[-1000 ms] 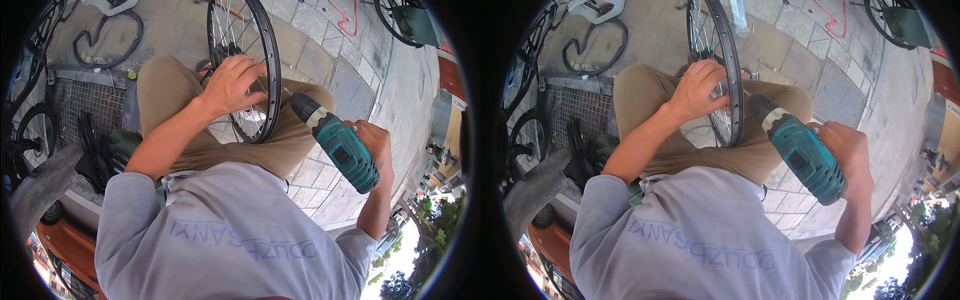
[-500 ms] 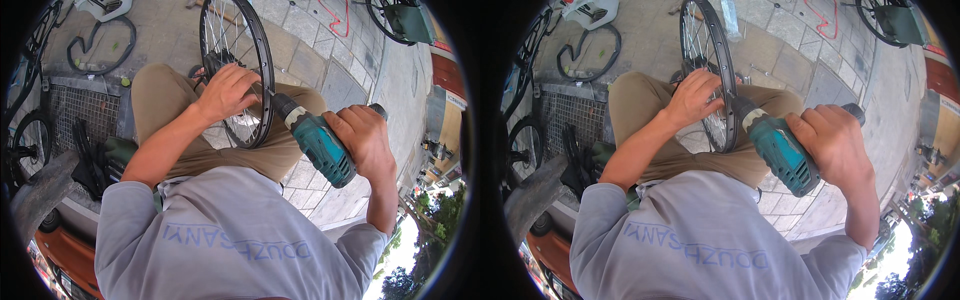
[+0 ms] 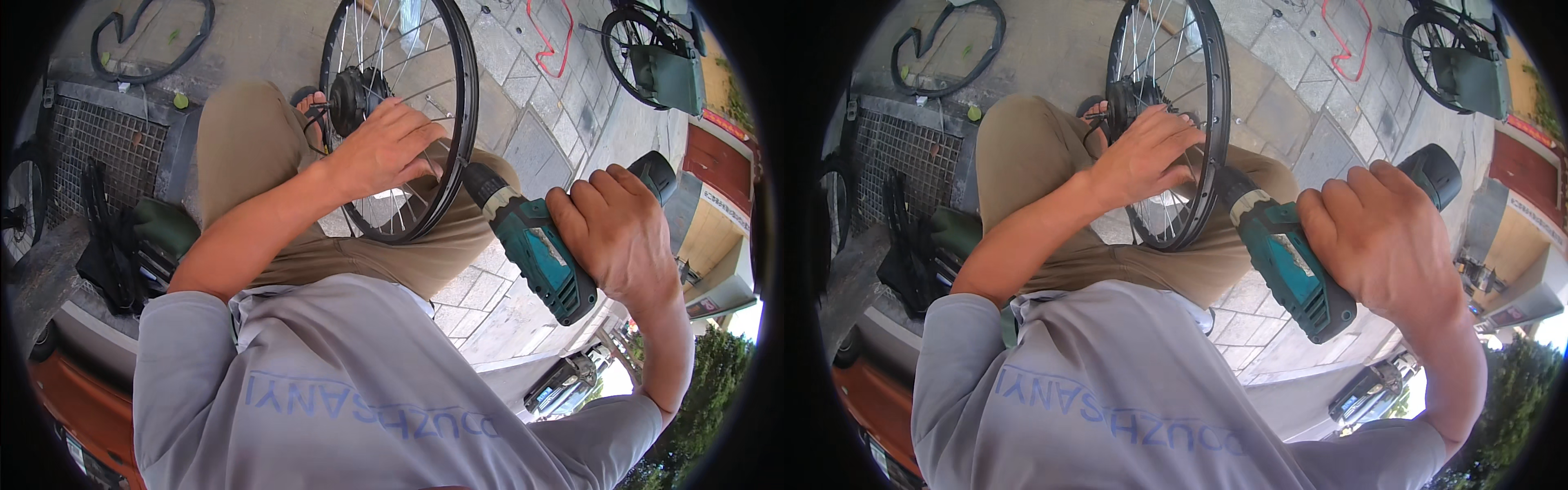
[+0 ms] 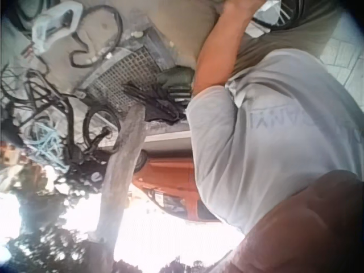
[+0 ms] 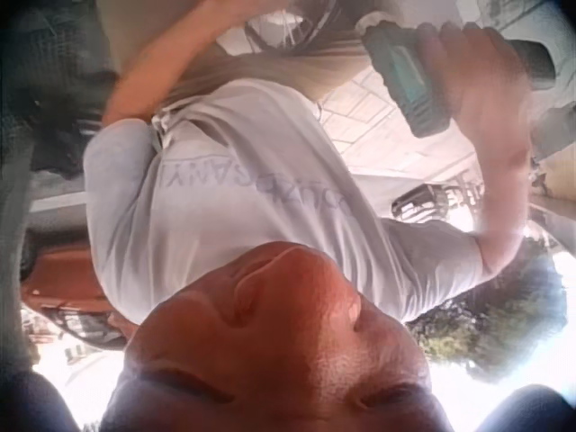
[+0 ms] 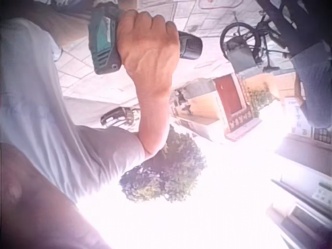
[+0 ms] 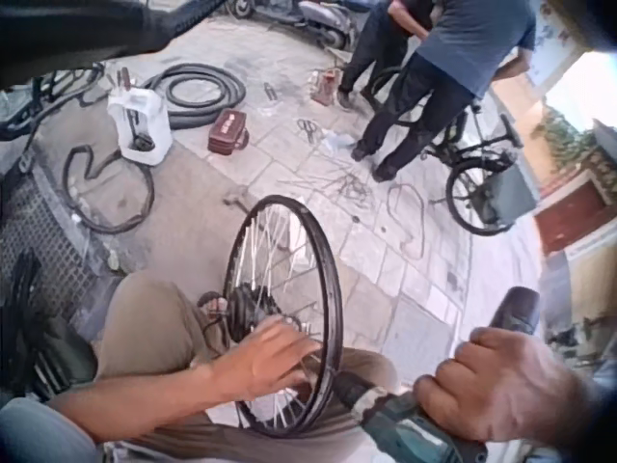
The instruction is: The person uses a cordless drill to tighten the spokes of a bicycle wheel. They rotate the wheel and systematically tighten each spoke nipple while seated on the ground.
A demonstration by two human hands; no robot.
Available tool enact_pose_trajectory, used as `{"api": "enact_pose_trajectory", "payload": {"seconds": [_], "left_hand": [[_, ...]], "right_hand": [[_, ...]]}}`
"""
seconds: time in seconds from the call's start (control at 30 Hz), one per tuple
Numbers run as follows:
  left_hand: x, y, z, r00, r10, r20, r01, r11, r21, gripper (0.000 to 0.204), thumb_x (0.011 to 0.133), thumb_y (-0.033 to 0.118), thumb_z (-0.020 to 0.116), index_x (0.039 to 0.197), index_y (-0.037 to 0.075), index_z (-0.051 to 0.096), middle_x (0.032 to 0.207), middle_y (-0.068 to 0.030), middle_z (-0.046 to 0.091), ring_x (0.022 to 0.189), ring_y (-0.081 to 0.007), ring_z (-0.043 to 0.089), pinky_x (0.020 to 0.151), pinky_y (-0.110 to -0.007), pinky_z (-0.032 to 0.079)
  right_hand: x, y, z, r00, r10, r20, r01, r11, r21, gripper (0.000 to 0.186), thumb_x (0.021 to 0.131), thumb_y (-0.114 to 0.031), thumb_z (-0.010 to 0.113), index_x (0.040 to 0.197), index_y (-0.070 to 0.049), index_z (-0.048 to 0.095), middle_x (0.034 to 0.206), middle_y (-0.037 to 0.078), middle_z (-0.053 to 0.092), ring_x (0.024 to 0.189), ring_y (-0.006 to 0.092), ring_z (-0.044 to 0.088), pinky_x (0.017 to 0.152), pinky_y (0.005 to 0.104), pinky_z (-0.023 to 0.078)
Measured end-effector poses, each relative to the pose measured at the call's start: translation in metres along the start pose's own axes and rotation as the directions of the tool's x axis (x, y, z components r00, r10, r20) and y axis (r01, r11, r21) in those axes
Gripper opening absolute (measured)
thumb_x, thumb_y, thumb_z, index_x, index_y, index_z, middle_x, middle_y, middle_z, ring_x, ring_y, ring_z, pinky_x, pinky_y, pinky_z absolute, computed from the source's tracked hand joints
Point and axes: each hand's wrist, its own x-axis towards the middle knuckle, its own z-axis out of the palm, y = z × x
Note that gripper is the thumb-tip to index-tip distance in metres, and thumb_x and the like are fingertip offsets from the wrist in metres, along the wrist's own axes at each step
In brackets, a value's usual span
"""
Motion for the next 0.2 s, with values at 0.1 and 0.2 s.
{"api": "enact_pose_trajectory", "payload": {"seconds": [0.1,0.2], "left_hand": [[0.001,-0.002,0.011,1.000,0.001,0.002,-0.001,0.999,-0.044,0.065,0.078,0.014,0.091,0.136,0.005,0.063,0.121,-0.0128,0.065,0.118,-0.0363,0.062,0.118,-0.055,0.043],[0.000,-0.001,0.020,1.000,-0.006,0.001,0.006,1.000,-0.015,0.060,0.085,0.016,0.088,0.138,0.007,0.063,0.120,-0.0109,0.063,0.117,-0.0339,0.061,0.119,-0.056,0.040]], "right_hand": [[-0.012,0.004,0.012,0.999,0.032,0.029,-0.034,0.995,0.097,0.024,0.075,-0.017,0.071,0.095,-0.003,0.067,0.074,0.006,0.052,0.069,0.0242,0.061,0.064,0.0385,0.051],[-0.022,0.005,0.023,0.996,0.055,0.069,-0.065,0.988,0.142,0.030,0.076,-0.015,0.072,0.104,-0.004,0.072,0.076,0.006,0.057,0.070,0.0273,0.063,0.065,0.0404,0.052]]}}
